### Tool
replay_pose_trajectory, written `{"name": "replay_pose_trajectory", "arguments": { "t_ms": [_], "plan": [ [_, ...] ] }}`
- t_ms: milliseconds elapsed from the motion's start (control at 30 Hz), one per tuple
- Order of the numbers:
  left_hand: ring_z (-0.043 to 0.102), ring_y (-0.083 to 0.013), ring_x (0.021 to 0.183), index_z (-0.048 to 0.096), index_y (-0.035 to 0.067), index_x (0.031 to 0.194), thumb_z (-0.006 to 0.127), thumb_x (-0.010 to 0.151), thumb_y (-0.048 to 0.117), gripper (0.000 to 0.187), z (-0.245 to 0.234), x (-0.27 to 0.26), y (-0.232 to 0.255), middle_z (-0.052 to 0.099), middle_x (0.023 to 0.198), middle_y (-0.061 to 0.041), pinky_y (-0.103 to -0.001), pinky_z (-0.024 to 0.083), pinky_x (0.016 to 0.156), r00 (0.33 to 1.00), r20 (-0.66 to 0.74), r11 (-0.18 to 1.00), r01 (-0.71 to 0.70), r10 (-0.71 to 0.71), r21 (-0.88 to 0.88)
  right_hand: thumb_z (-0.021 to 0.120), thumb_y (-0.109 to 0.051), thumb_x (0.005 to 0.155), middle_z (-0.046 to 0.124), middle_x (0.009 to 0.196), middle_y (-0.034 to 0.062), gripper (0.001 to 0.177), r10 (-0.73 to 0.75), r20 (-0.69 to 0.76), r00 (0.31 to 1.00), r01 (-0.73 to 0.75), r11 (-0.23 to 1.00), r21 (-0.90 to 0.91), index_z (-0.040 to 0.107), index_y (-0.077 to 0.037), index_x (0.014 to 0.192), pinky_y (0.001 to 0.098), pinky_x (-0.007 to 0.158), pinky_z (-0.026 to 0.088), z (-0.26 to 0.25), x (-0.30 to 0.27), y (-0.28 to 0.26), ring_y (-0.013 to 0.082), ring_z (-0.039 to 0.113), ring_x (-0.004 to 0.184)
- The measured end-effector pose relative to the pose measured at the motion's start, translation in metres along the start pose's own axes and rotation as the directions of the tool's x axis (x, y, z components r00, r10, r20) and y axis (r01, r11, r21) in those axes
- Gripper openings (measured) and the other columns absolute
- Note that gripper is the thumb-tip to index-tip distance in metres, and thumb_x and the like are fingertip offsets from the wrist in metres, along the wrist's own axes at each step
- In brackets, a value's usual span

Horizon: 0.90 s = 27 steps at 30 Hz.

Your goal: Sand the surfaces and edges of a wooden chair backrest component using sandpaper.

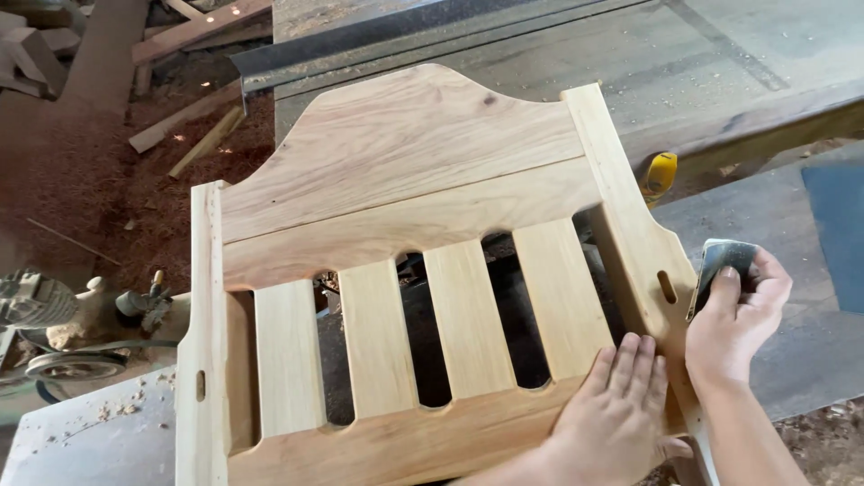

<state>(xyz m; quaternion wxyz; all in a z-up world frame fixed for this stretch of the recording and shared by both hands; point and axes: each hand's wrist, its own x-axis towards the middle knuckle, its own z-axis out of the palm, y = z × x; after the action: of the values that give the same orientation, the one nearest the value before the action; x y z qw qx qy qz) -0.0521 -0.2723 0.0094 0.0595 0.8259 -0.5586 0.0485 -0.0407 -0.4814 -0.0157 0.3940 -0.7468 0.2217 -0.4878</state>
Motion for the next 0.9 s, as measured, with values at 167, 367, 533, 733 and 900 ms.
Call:
{"name": "replay_pose_trajectory", "arguments": {
  "t_ms": [167, 367, 533, 733, 900],
  "plan": [
    [0.017, -0.0363, 0.155, 0.026, 0.004, 0.156, 0.023, 0.09, 0.072, 0.095, -0.044, 0.035, -0.082, 0.021, 0.165, -0.021, -0.05, 0.012, 0.125, 0.959, 0.117, 0.961, -0.268, 0.259, 0.069, 0.052, 0.001, 0.114, 0.058, 0.125, 0.0127, 0.021, 0.051, -0.014, 0.999, -0.052, 0.997, -0.048, 0.05, 0.004, 0.135, 0.0326, 0.1, 0.05, -0.002, -0.001, -0.004, 0.0156, 0.058, 0.108],
    [0.009, -0.0401, 0.153, 0.017, -0.001, 0.158, 0.019, 0.107, 0.047, 0.07, -0.089, 0.059, -0.197, 0.01, 0.166, -0.023, -0.054, 0.007, 0.125, 0.916, 0.079, 0.904, 0.369, -0.393, 0.217, 0.05, 0.002, 0.116, 0.053, 0.13, 0.0147, 0.021, -0.003, 0.009, 1.0, 0.004, 0.995, -0.104, 0.049, 0.005, 0.137, 0.0356, 0.105, 0.048, 0.001, 0.004, 0.006, 0.018, 0.054, 0.114],
    [-0.006, -0.0416, 0.15, 0.004, -0.003, 0.158, 0.015, 0.104, 0.057, 0.082, -0.095, 0.025, -0.166, -0.002, 0.166, -0.024, -0.053, 0.003, 0.122, 0.886, 0.121, 0.89, 0.43, -0.448, 0.152, 0.051, 0.003, 0.118, 0.055, 0.128, 0.0169, 0.016, -0.065, 0.046, 0.997, 0.073, 0.977, -0.201, 0.048, 0.006, 0.134, 0.0388, 0.107, 0.046, -0.001, 0.003, 0.005, 0.0206, 0.054, 0.115],
    [-0.007, -0.0332, 0.156, 0.005, 0.003, 0.16, 0.021, 0.1, 0.063, 0.087, -0.062, -0.049, -0.194, -0.004, 0.168, -0.015, -0.046, 0.007, 0.126, 0.949, 0.119, 0.951, 0.301, -0.292, -0.067, 0.046, 0.004, 0.12, 0.057, 0.128, 0.0124, 0.016, 0.009, 0.053, 0.999, -0.008, 1.0, -0.026, 0.046, 0.005, 0.137, 0.0297, 0.095, 0.048, -0.003, 0.0, 0.005, 0.0143, 0.054, 0.102],
    [0.009, -0.0423, 0.152, 0.005, -0.006, 0.157, 0.036, 0.103, 0.048, 0.082, -0.018, -0.043, -0.174, 0.0, 0.165, -0.029, -0.05, 0.024, 0.119, 0.782, -0.157, 0.796, 0.579, -0.603, -0.174, 0.047, 0.007, 0.119, 0.056, 0.128, 0.0142, 0.018, -0.068, 0.059, 0.996, 0.074, 0.992, -0.099, 0.046, 0.006, 0.137, 0.0309, 0.099, 0.05, -0.002, 0.0, 0.014, 0.0142, 0.055, 0.107]
  ]
}}
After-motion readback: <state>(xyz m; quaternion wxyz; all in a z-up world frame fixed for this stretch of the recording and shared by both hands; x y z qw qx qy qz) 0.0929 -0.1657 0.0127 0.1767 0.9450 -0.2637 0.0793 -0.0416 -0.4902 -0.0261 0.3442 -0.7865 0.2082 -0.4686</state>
